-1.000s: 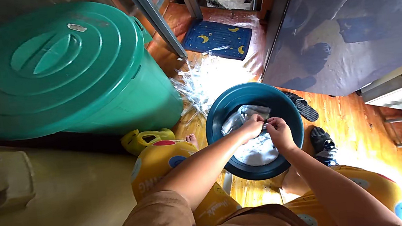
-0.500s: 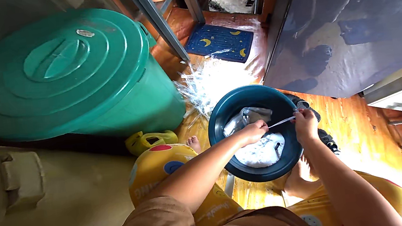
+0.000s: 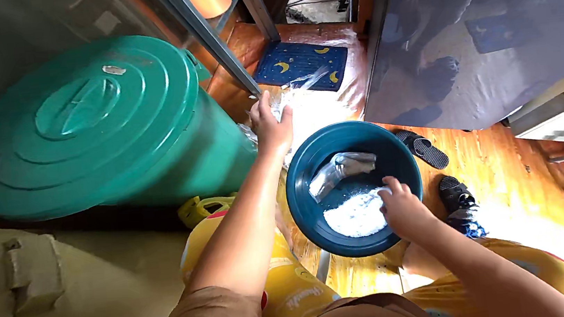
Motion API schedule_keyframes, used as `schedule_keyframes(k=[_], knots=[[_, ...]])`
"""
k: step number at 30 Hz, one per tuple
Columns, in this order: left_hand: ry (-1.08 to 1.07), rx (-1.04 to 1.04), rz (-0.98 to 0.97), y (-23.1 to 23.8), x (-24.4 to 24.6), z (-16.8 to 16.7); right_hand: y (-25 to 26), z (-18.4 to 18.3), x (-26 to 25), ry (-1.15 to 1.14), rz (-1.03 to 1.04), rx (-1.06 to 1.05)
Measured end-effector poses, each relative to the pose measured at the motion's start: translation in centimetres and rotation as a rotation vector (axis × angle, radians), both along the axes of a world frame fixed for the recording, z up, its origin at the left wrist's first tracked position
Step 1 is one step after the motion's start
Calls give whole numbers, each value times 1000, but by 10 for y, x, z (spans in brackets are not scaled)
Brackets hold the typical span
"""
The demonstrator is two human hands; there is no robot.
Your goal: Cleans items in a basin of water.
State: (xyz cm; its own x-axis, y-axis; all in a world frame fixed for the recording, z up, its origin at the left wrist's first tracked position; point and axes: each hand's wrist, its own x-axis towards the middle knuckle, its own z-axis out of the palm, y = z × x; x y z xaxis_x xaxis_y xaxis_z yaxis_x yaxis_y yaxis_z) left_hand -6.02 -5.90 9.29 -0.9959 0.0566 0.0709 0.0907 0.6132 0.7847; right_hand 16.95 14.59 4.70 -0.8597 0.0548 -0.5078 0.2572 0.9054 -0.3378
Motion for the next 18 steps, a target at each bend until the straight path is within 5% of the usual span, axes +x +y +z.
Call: schedule_keyframes(k=[4, 10, 18], knots=[[-66, -169, -328, 34, 21, -31, -19, 13, 17, -197, 225, 155], [-295, -568, -832, 93, 56, -97, -14, 45, 32, -233, 258, 135], [-393, -818, -690, 149, 49, -143, 7, 52, 49, -280, 278, 32]])
